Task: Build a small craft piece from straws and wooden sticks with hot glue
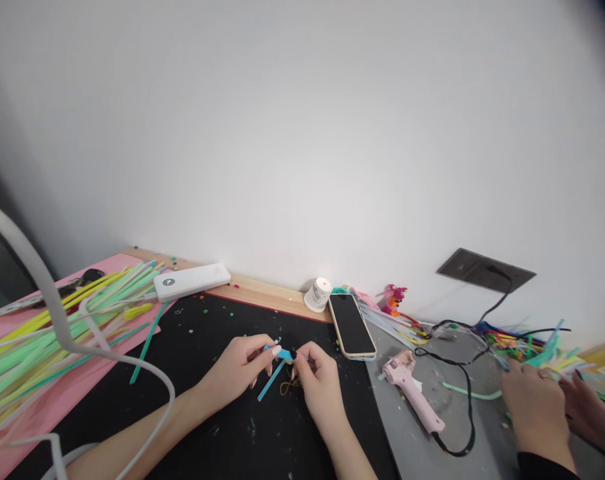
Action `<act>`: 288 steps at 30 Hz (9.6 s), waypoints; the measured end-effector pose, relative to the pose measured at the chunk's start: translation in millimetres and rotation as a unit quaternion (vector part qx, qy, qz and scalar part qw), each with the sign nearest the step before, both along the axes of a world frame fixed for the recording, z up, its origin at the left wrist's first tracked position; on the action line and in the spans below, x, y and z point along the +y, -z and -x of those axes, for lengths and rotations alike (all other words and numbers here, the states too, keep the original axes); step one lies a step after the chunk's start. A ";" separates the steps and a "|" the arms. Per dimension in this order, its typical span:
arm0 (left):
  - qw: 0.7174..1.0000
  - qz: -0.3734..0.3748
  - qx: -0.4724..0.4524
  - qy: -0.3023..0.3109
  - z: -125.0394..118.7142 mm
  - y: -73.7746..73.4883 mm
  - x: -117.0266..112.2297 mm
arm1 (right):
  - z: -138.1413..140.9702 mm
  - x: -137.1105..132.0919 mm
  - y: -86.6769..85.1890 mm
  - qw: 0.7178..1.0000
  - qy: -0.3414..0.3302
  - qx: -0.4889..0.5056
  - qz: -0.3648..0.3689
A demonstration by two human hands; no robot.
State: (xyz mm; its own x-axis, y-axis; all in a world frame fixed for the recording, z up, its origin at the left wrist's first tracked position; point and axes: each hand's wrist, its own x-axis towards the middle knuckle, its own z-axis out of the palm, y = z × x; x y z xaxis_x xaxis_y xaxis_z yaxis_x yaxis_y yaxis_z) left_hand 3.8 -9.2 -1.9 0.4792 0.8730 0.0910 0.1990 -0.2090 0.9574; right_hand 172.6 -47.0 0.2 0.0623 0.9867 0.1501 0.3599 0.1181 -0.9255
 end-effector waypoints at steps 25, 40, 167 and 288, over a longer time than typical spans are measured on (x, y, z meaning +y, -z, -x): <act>1.000 -0.002 0.006 -0.030 0.5 0.7 -0.5 | -2.2 0.9 6.2 0.996 -0.011 0.084 0.015; 0.990 -0.112 0.080 0.018 4.2 -6.0 -0.4 | 0.8 -0.6 3.3 0.998 -0.053 -0.016 -0.002; 0.922 0.292 -0.256 -0.018 -3.3 5.2 1.6 | 13.2 -9.7 -5.7 0.959 -0.072 -0.204 -0.183; 0.978 0.159 -0.118 -0.069 -2.4 20.5 14.4 | -40.7 -16.1 -6.6 0.990 -0.028 -0.053 0.131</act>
